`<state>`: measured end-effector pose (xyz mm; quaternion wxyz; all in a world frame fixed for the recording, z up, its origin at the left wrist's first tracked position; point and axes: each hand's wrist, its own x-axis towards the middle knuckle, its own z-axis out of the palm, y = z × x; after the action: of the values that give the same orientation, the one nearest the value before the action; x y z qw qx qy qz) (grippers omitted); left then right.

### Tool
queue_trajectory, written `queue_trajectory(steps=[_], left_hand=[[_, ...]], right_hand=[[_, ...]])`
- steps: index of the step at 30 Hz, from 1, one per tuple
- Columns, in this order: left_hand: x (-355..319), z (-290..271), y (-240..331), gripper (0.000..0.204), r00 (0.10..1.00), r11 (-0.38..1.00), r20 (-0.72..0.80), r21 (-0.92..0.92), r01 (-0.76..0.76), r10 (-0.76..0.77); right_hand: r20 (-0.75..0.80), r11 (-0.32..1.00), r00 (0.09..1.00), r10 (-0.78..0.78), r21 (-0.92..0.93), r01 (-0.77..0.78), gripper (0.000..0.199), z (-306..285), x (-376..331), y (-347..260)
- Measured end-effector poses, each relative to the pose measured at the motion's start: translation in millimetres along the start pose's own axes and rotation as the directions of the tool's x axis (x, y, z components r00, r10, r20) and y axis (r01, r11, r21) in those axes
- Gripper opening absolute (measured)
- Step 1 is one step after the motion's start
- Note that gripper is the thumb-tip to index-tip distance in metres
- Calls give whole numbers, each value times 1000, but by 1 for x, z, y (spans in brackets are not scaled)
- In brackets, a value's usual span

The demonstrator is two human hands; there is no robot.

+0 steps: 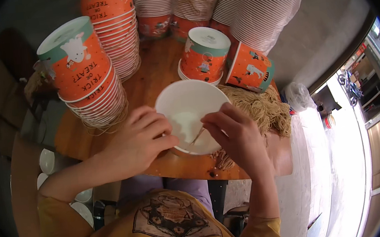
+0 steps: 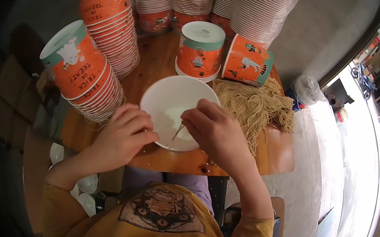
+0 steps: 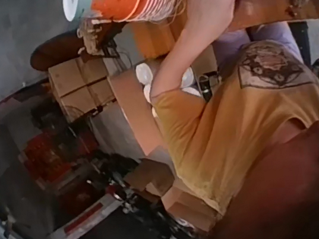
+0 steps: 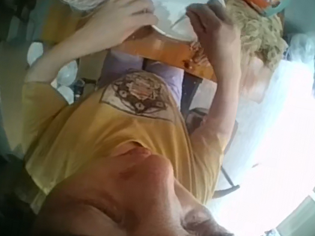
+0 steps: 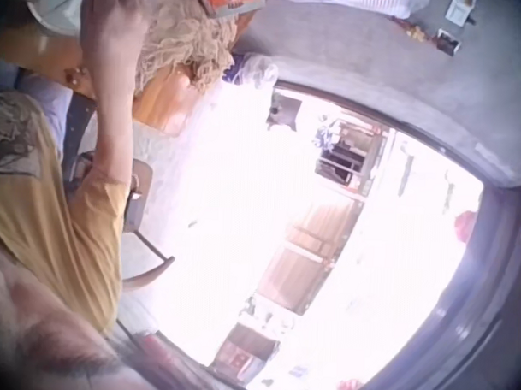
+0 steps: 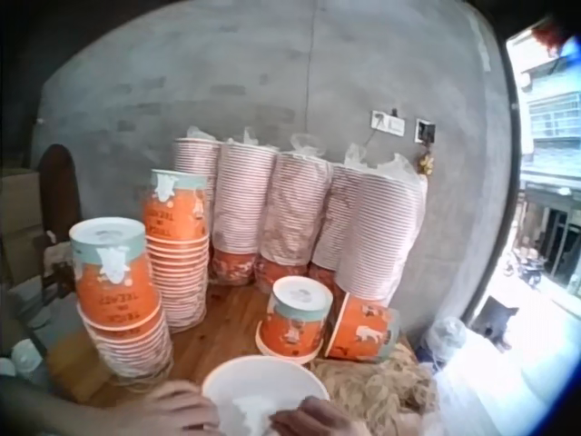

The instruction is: The recorder is threading and tying twine handles onto decorative paper treat buckets at a workstation.

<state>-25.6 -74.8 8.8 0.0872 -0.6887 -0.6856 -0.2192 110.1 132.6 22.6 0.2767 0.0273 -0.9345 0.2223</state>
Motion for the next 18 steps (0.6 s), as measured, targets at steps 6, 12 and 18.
queue_trajectory(steps=[6,12,18], left_hand=[[-7,0,-9,12,997,998,-41,17,62,-61],[18,12,4,12,958,964,-119,14,265,-262],[26,23,2,12,964,966,-79,38,256,-253]], right_hand=[[128,1000,992,7,-25,-4,10,33,18,-1],[161,996,984,73,41,-81,12,40,20,-1],[114,993,986,119,-6,-119,13,41,17,-1]])
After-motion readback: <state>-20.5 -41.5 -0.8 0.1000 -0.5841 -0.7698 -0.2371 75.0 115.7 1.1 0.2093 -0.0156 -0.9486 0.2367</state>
